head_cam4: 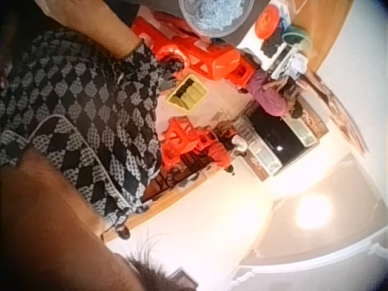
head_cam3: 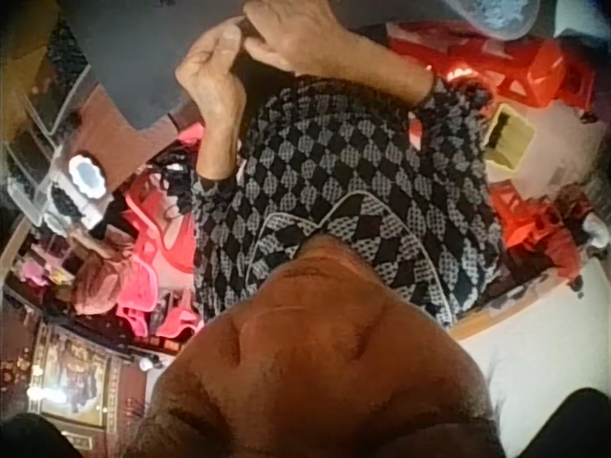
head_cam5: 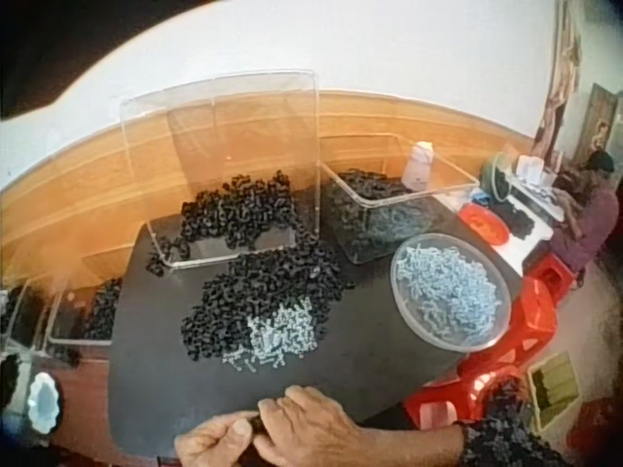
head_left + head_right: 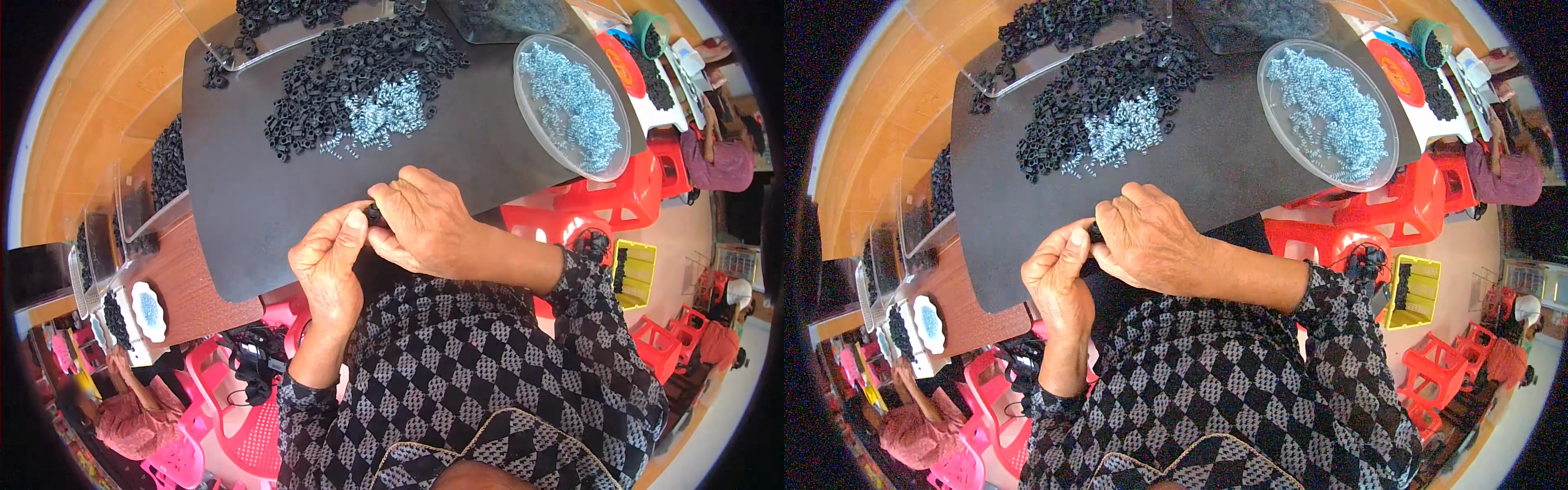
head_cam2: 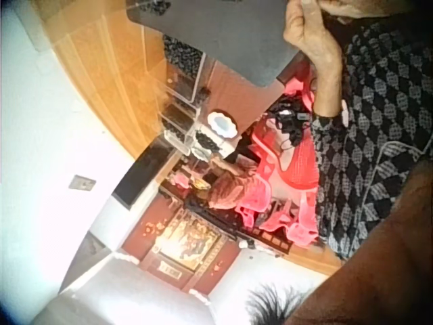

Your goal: Assembling small black plastic components by inserting blue beads into them.

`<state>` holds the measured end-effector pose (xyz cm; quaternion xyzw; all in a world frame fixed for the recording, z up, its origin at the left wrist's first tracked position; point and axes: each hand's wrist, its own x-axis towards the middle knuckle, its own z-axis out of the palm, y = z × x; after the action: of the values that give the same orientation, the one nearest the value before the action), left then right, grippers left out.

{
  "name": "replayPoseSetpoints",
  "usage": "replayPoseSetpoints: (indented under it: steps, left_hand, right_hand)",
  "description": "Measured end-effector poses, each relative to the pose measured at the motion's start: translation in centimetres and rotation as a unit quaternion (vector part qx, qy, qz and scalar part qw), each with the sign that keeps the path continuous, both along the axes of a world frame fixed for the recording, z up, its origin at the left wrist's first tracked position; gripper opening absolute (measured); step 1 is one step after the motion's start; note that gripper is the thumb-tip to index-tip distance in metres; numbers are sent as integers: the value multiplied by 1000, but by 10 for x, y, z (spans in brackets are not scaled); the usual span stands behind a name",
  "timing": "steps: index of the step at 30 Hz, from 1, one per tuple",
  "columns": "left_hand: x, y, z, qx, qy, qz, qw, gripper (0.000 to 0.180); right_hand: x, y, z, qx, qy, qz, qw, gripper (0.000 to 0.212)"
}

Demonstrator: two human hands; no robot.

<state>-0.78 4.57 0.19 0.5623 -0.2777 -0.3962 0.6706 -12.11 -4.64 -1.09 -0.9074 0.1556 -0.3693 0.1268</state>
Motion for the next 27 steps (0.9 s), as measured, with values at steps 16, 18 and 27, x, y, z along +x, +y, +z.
replayPoseSetpoints:
  steps: [16, 18, 27]
  left_hand:
    - [31, -4, 0, 66, -134, -57, 987, 25]
    - [38, 6, 8, 56, -162, -29, 985, 26]
    - [61, -21, 8, 76, -225, -34, 971, 21]
  right_hand:
    - [-43, -57, 39, -26, 35, -105, 994, 22]
    - [-53, -80, 71, -110, -8, -148, 983, 20]
    - [-66, -235, 134, -49, 169, -380, 908, 28]
